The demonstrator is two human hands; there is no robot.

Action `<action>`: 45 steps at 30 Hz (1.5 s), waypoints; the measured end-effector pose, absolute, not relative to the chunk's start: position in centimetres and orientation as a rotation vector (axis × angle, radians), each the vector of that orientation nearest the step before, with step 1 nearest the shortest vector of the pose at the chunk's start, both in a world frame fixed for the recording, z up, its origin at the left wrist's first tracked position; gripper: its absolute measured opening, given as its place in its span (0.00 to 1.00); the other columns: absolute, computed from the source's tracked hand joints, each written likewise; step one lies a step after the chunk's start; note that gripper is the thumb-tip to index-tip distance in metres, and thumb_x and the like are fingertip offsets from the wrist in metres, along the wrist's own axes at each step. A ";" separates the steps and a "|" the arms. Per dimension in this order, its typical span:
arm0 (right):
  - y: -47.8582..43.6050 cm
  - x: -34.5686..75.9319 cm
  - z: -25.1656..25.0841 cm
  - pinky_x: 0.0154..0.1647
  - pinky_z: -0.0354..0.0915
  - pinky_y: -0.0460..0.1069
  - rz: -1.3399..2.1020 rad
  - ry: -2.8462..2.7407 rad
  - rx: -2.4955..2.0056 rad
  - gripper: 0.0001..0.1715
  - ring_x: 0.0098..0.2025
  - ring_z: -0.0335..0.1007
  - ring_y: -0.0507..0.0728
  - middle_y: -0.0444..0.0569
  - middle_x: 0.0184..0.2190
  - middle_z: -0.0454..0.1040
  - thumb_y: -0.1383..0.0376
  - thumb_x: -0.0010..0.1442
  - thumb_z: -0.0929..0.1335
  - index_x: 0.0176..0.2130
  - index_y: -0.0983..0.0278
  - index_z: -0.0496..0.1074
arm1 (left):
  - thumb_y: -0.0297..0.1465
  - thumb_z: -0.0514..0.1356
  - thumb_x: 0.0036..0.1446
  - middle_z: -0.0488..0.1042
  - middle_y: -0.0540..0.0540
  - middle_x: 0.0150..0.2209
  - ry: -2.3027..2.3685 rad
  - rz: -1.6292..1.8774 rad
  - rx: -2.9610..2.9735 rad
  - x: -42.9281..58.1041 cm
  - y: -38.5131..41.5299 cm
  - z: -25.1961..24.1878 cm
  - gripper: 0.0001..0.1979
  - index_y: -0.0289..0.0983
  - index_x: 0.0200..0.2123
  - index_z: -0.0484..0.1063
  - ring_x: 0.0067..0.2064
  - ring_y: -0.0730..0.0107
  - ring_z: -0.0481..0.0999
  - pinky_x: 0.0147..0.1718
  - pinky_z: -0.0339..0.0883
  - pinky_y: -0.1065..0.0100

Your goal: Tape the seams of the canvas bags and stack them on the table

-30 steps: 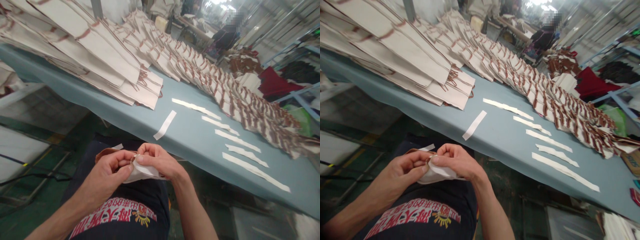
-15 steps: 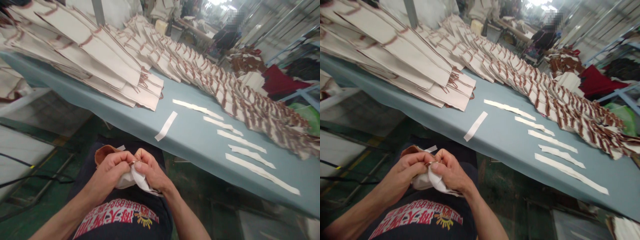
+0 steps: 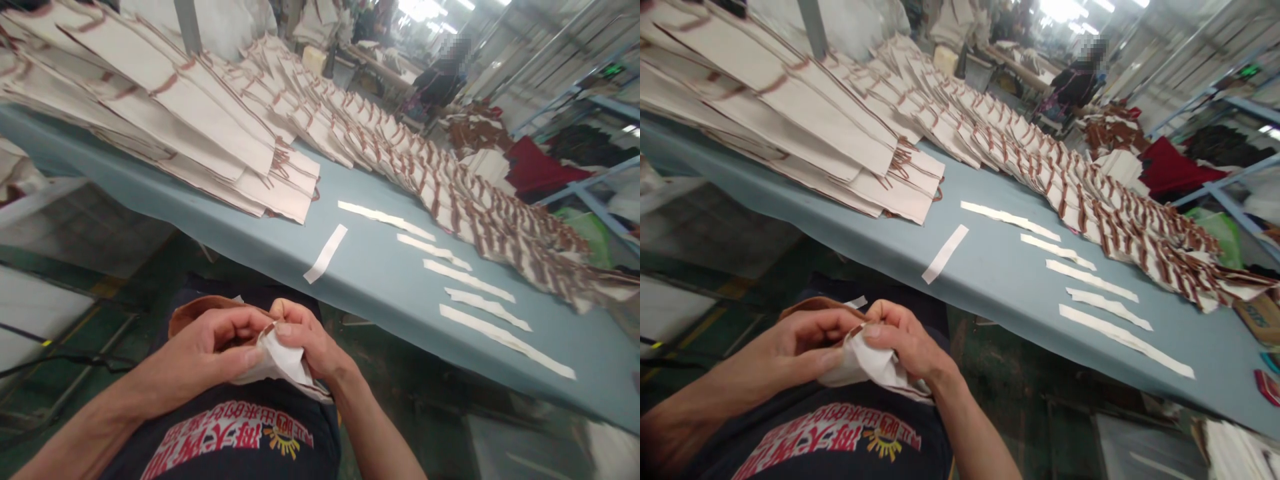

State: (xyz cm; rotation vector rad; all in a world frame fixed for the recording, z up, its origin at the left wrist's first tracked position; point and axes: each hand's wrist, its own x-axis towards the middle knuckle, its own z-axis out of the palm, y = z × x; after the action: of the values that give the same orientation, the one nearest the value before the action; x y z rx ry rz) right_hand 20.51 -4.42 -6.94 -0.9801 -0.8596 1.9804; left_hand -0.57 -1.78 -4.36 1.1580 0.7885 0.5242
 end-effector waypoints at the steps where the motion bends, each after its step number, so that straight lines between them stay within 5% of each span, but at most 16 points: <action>1: -4.4 20.6 -6.7 0.27 0.49 0.46 1.975 -0.872 -1.000 0.41 0.25 0.49 0.49 0.34 0.25 0.62 0.37 0.49 0.85 0.33 0.57 0.62 | 0.45 0.77 0.61 0.88 0.44 0.37 0.819 0.531 1.145 -0.3 -1.8 -4.3 0.14 0.40 0.40 0.91 0.36 0.62 0.83 0.34 0.75 0.72; 6: -4.0 21.1 -5.5 0.29 0.51 0.45 1.978 -0.966 -0.993 0.39 0.27 0.51 0.50 0.34 0.26 0.63 0.42 0.52 0.86 0.35 0.57 0.63 | 0.48 0.79 0.56 0.80 0.48 0.27 0.901 0.577 1.099 0.5 -2.0 -4.3 0.20 0.38 0.29 0.86 0.27 0.71 0.72 0.25 0.63 0.75; 14: -5.3 22.3 -2.1 0.33 0.56 0.48 1.806 -1.221 -1.186 0.36 0.31 0.59 0.52 0.38 0.32 0.68 0.35 0.63 0.80 0.48 0.59 0.72 | 0.45 0.77 0.58 0.80 0.47 0.31 0.949 0.699 1.164 -0.1 -1.6 -3.6 0.17 0.38 0.28 0.87 0.27 0.70 0.74 0.25 0.67 0.74; 19: -7.4 22.4 -0.2 0.31 0.50 0.50 1.432 -1.533 -1.593 0.20 0.29 0.59 0.53 0.40 0.27 0.70 0.48 0.70 0.76 0.37 0.60 0.75 | 0.44 0.74 0.55 0.81 0.45 0.33 1.103 0.809 1.291 0.3 -0.8 -2.7 0.16 0.38 0.26 0.84 0.28 0.69 0.75 0.25 0.68 0.74; 23: -9.9 22.4 0.2 0.30 0.48 0.50 1.365 -1.482 -1.715 0.26 0.28 0.60 0.53 0.41 0.24 0.67 0.47 0.75 0.71 0.31 0.59 0.70 | 0.47 0.71 0.57 0.83 0.45 0.28 1.194 0.779 1.364 0.4 -0.9 -2.8 0.17 0.38 0.31 0.86 0.27 0.65 0.77 0.25 0.69 0.72; 28: -12.5 20.5 -4.2 0.25 0.48 0.49 1.426 -1.233 -1.758 0.41 0.23 0.57 0.52 0.41 0.20 0.65 0.31 0.75 0.66 0.28 0.58 0.65 | 0.46 0.69 0.60 0.85 0.44 0.27 1.171 0.772 1.437 0.8 -1.2 -2.9 0.16 0.39 0.30 0.85 0.27 0.63 0.80 0.24 0.70 0.72; 32: -15.3 18.8 -8.7 0.25 0.53 0.49 1.518 -1.126 -1.741 0.45 0.23 0.61 0.53 0.43 0.21 0.68 0.25 0.75 0.62 0.31 0.59 0.70 | 0.44 0.69 0.64 0.83 0.46 0.25 1.103 0.728 1.500 0.6 -1.4 -3.3 0.15 0.40 0.32 0.87 0.25 0.66 0.77 0.22 0.66 0.74; 37: -17.6 22.6 -7.8 0.31 0.56 0.52 1.428 -1.710 -1.722 0.35 0.27 0.72 0.59 0.48 0.24 0.77 0.34 0.74 0.70 0.30 0.58 0.76 | 0.45 0.72 0.64 0.88 0.46 0.32 1.088 0.744 1.474 -0.6 -0.5 -3.8 0.14 0.42 0.34 0.91 0.28 0.65 0.81 0.26 0.72 0.74; 41: -15.0 27.8 -2.3 0.50 0.73 0.54 0.991 -1.568 -1.879 0.18 0.48 0.87 0.65 0.52 0.46 0.90 0.46 0.79 0.71 0.53 0.54 0.85 | 0.48 0.74 0.60 0.92 0.42 0.40 1.125 0.717 1.459 -1.1 0.2 -3.6 0.15 0.43 0.35 0.94 0.33 0.59 0.86 0.27 0.76 0.71; 45: -10.0 26.9 1.1 0.58 0.79 0.58 0.805 -1.482 -1.609 0.18 0.53 0.87 0.67 0.54 0.50 0.90 0.50 0.75 0.76 0.57 0.56 0.83 | 0.47 0.73 0.64 0.92 0.43 0.37 0.980 0.620 1.453 -0.5 -0.2 -2.6 0.14 0.45 0.40 0.95 0.35 0.56 0.87 0.33 0.81 0.69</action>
State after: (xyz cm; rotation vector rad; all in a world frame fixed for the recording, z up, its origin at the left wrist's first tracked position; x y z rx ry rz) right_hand 26.90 -10.05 1.13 -1.6091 -1.4820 0.8048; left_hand -0.50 -0.19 -2.62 1.4534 0.9804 0.6201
